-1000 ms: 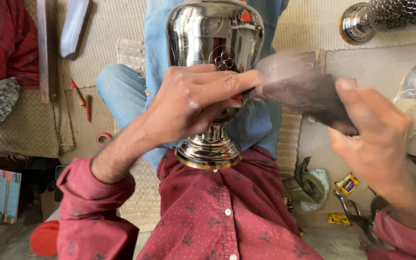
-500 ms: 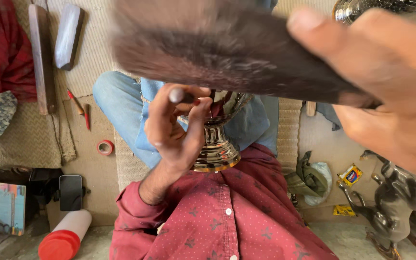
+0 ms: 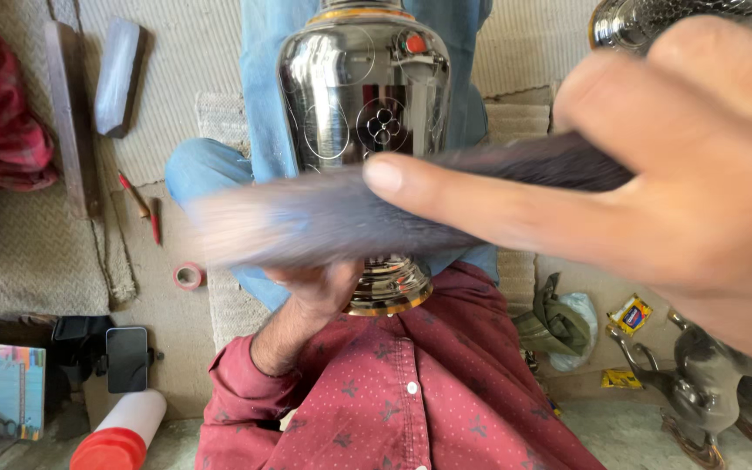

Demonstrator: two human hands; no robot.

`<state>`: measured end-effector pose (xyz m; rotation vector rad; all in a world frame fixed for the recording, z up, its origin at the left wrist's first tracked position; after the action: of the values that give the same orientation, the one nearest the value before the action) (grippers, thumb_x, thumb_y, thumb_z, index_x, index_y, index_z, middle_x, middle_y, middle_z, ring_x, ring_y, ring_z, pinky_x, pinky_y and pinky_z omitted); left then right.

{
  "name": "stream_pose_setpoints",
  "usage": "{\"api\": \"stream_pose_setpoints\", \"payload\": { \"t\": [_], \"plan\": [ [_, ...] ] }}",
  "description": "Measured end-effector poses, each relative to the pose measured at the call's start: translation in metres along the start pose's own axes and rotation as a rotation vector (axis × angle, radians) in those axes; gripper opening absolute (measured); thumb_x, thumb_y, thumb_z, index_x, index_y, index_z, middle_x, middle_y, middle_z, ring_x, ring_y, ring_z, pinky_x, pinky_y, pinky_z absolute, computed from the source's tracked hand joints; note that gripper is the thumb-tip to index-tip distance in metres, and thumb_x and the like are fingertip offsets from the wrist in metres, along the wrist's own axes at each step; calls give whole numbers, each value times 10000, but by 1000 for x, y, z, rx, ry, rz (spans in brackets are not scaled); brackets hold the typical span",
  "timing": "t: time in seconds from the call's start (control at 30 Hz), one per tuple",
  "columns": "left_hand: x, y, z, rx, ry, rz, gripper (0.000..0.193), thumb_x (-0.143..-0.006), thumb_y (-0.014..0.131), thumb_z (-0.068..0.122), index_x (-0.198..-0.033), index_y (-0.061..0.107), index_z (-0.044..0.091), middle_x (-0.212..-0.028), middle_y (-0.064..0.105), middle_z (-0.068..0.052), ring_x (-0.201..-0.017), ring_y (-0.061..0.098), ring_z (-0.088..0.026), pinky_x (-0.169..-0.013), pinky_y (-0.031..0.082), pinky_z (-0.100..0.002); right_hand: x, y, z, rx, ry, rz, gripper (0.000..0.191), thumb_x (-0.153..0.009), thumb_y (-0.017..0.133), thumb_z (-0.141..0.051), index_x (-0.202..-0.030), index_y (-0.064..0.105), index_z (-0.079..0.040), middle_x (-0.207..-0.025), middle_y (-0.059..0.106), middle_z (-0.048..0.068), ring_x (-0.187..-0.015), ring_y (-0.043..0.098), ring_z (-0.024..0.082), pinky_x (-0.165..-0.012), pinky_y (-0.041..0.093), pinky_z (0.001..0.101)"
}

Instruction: The person sits on the floor with a silver-plated brass vase held between their legs. They hold a small punch against the vase surface and repeatedly strike it with a wooden mallet, chasing a decorative flower pattern into the metal and repositioning the punch around the design.

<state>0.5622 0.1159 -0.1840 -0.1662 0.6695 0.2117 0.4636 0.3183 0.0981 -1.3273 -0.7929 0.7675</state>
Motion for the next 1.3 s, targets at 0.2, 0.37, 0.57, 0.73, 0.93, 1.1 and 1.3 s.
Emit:
{"api": "stream_pose_setpoints", "payload": {
  "t": [0.2, 0.37, 0.57, 0.73, 0.93, 1.1, 1.3],
  "plan": [
    [1, 3, -1, 258, -105, 38, 1134, -962, 669, -192, -1663, -57, 327, -1650, 320, -143, -1443, 479, -226, -1170, 458, -395, -4, -3, -1, 26, 34, 32, 886, -646, 761, -101, -1471, 590, -376, -723, 394, 25, -585, 368, 177, -513, 396, 326],
    [-8, 5, -2, 224, -259, 41, 1017, -943, 654, -233, -1648, 59, 195, -1549, 446, -134, -1342, 534, -188, -1119, 490, -346, 1, 0, 9, 11, 49, 48, 857, -654, 777, -60, -1457, 607, -304, -764, 473, 24, -621, 399, 194, -550, 404, 361],
    [-22, 5, 3, 285, -260, 60, 928, -976, 667, -216, -1625, 74, 81, -1476, 532, -113, -1242, 606, -144, -1034, 516, -261, 22, 3, 26, -416, 251, -27, 849, -711, 714, 50, -1484, 475, -204, -1025, 621, 72, -743, 542, 169, -625, 460, 336],
    [-38, 7, 11, 176, -233, 48, 768, -907, 725, -190, -1511, 285, -10, -1418, 544, -118, -1216, 602, -185, -1016, 521, -300, 21, 19, 28, -147, 189, -191, 1025, -666, 761, 21, -1556, 415, -352, -910, 610, 34, -760, 535, 207, -661, 490, 358],
    [-89, 3, 30, -21, -276, -98, 385, -859, 804, -110, -1168, 590, -30, -1037, 670, -93, -868, 652, -97, -669, 480, -215, 20, 14, 30, -151, 161, -87, 1026, -624, 731, 84, -1549, 468, -275, -844, 573, 55, -653, 507, 229, -619, 459, 397],
    [-138, 8, 55, -159, -139, -300, 176, -892, 818, -32, -996, 684, 16, -849, 714, -70, -719, 707, -187, -649, 519, -326, 24, 19, 36, -275, 181, -30, 1094, -565, 704, 87, -1579, 415, -202, -853, 574, 99, -614, 506, 258, -593, 462, 425],
    [-170, 13, 66, -134, 31, -585, 366, -832, 746, -75, -1139, 657, 103, -1011, 746, -63, -794, 697, -245, -656, 525, -333, 72, 51, 30, -434, 406, 151, 890, -821, 723, 103, -1592, 353, -145, -1018, 602, 174, -737, 592, 312, -609, 466, 401]
  ]
}}
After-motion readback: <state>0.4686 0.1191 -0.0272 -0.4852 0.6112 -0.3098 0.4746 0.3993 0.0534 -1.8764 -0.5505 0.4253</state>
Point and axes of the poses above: each hand's wrist, its own x-axis away from the middle knuckle, its own y-axis out of the palm, z = x × y, the point moved 4 cm from there along -x, towards the middle knuckle
